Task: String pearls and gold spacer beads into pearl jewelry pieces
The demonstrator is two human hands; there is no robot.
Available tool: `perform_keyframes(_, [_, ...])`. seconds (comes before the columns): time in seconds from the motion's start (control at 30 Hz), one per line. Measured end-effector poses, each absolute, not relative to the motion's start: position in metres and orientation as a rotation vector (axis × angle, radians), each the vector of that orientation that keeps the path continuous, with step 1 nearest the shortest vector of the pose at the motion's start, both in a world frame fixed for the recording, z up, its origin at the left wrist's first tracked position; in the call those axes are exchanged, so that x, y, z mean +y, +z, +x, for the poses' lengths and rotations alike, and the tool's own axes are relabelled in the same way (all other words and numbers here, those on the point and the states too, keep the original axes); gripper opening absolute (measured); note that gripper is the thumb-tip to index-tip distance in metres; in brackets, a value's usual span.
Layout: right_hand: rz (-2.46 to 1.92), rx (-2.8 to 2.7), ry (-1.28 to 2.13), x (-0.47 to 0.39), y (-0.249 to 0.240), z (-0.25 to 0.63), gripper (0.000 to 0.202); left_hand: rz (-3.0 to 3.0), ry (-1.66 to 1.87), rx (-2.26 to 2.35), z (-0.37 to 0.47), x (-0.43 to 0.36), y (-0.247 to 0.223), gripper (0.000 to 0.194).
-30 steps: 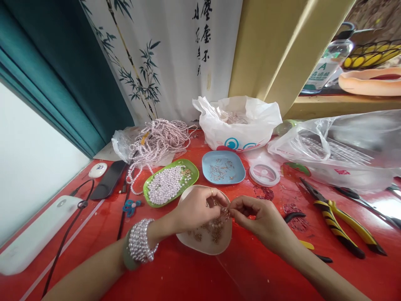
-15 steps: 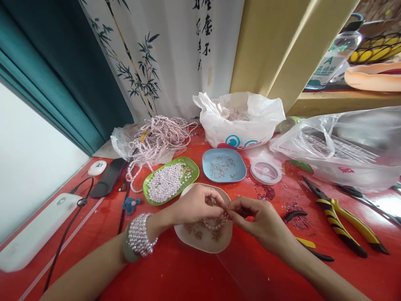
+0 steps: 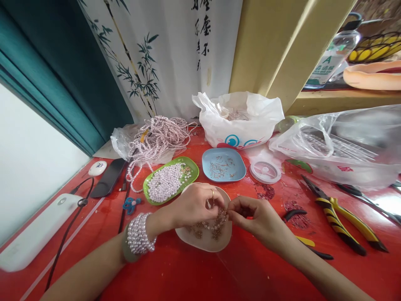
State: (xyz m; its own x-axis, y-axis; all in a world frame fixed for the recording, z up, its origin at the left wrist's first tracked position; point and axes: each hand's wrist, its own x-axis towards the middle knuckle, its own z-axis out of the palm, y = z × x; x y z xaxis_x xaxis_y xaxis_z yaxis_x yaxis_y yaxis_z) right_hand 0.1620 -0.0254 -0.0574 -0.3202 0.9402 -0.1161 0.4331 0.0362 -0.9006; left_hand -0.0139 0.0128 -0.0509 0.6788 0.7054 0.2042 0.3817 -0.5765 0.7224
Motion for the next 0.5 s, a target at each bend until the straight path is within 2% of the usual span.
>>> perform_keyframes(0.23, [-1.380, -1.793, 1.228, -0.0257, -0.0570, 0.1610, 0.012, 2.190, 0.588, 0.912, -0.0128, 0.0104, -0.0474, 0.018])
perform_keyframes(0.5, [-1.364, -1.835, 1.225, -0.0271, -0.0563, 0.1610, 0.013, 1.994, 0.471, 0.800, -0.0162, 0.0160, -0.0448, 0.006])
